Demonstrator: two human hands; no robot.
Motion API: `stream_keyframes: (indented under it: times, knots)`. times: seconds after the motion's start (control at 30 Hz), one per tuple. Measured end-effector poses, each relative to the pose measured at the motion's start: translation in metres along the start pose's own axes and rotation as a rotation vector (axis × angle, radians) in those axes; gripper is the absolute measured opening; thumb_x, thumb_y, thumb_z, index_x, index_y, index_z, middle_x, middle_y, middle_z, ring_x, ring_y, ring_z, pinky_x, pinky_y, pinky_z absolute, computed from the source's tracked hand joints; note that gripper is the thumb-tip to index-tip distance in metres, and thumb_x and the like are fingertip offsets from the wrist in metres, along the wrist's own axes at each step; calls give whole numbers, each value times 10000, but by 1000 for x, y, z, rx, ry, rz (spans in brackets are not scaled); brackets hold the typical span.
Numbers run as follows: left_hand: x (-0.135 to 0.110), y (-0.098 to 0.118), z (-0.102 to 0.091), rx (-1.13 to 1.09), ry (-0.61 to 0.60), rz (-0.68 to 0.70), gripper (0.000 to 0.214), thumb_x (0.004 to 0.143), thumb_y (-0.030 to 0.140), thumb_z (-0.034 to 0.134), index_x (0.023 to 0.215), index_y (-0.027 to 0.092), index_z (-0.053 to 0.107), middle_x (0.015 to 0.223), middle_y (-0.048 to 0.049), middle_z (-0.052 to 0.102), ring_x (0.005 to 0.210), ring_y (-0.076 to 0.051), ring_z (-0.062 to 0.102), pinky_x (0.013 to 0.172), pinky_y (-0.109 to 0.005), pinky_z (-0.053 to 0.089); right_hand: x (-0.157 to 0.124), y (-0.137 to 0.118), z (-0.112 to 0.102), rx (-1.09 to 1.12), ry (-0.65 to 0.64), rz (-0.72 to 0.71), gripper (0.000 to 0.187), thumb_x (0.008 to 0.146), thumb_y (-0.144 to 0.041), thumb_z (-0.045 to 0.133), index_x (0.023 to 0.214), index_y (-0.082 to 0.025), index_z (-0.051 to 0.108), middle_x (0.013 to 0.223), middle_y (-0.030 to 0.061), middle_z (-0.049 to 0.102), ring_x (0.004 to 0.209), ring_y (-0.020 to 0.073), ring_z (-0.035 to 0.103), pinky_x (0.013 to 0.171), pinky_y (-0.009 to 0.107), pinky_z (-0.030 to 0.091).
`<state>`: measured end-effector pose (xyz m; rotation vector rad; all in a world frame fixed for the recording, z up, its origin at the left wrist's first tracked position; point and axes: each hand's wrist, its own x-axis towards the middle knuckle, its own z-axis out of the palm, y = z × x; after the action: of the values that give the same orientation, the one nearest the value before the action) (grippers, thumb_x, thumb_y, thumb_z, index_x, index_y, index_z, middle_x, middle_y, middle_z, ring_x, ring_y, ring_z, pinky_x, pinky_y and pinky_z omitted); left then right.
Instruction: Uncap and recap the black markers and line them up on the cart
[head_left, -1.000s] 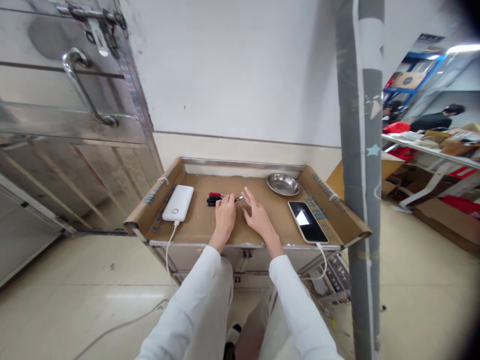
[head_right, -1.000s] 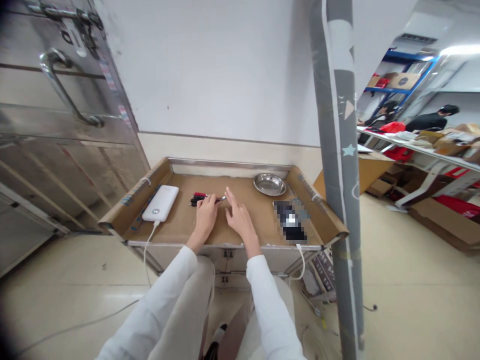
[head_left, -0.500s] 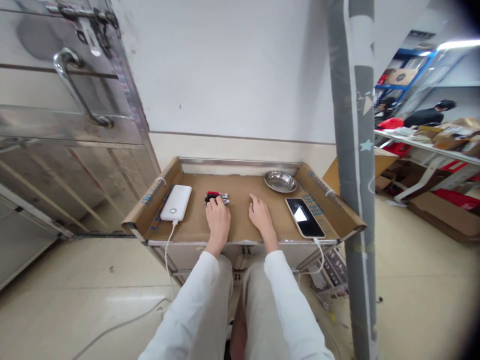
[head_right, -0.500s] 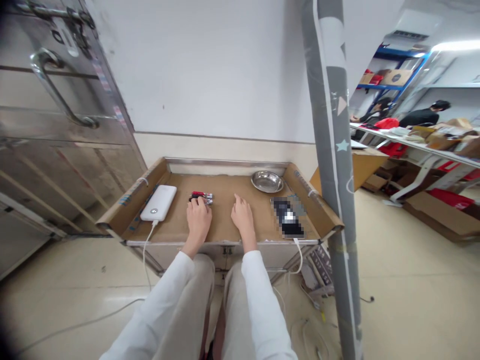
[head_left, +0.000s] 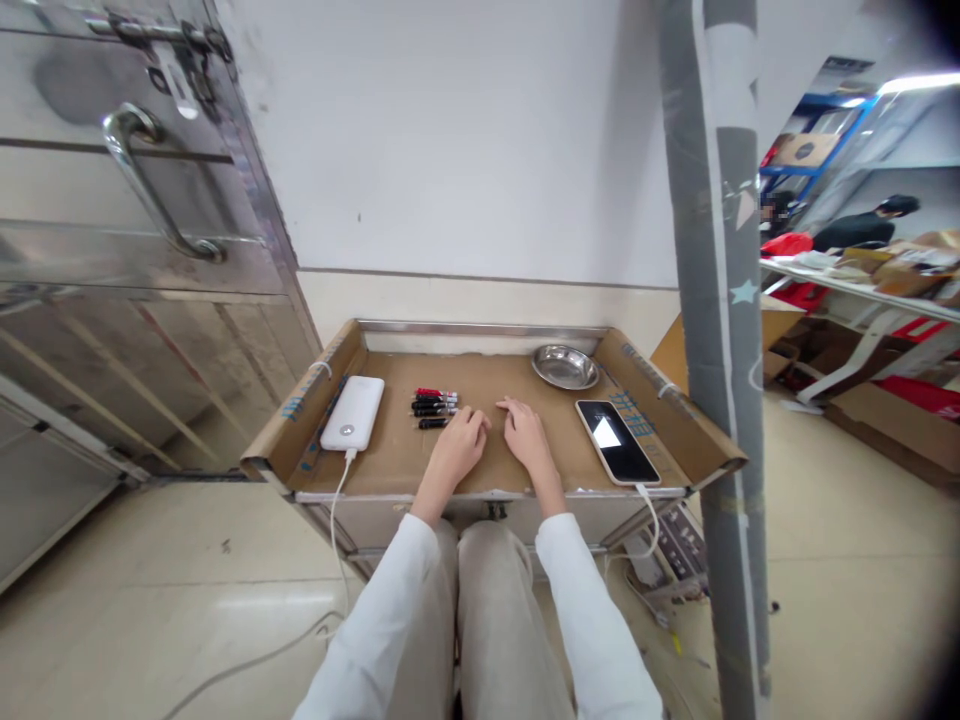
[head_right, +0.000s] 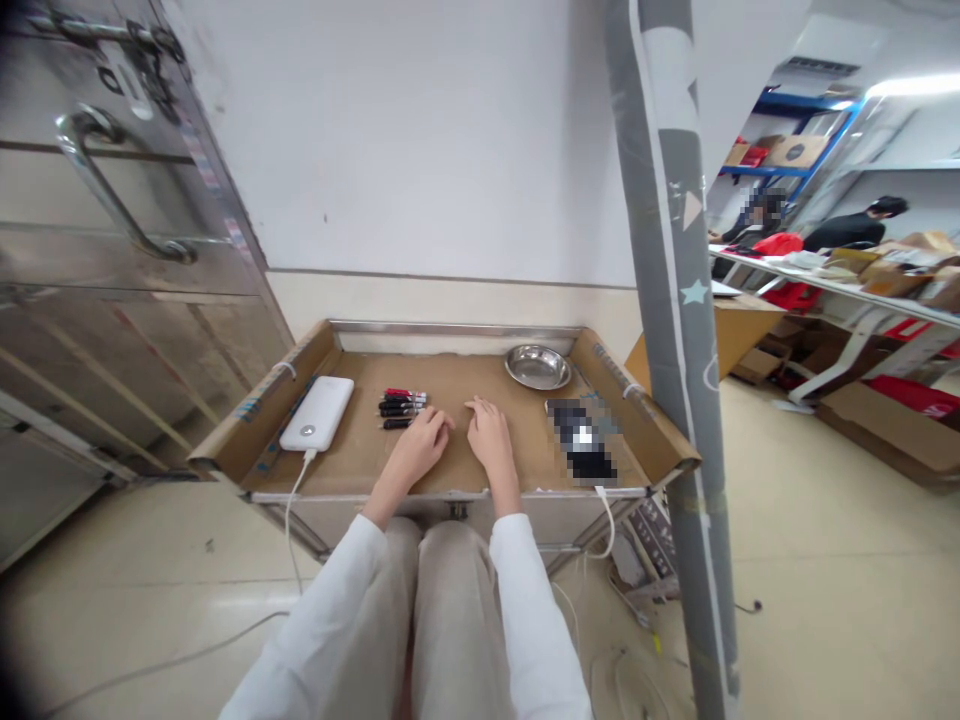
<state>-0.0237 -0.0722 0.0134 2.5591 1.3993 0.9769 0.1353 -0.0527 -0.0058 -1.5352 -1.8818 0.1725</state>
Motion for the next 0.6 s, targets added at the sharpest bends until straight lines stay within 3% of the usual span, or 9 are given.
stream_keyframes:
  times: [0.13, 0.43, 0.6]
  knots:
    - [0, -3, 2, -64, -85, -6, 181, 866, 105, 382, 876, 180, 546, 911, -56, 551, 882, -180, 550, 858, -322, 447, 0, 1, 1, 27, 11, -8, 372, 859, -98, 328, 1083, -162, 619, 1226, 104, 593, 1153, 183, 522, 1008, 352, 379]
    - [-1, -3, -1, -135, -92, -30, 190, 873, 118, 380, 886, 180, 559, 930, -54, 550, 865, -170, 556, 853, -315, 445, 0, 0, 0, 23, -7, 7, 354, 865, -115, 338, 1068, -164, 623, 1231, 98, 591, 1156, 183, 516, 1002, 350, 378]
    - [-1, -2, -1, -60, -75, -5, 212, 832, 74, 391, 882, 188, 562, 930, -59, 548, 912, -193, 524, 886, -346, 424, 0, -2, -1, 21, -6, 6, 350, 867, -121, 340, 1060, -168, 628, 1215, 93, 601, 1143, 186, 523, 996, 356, 380]
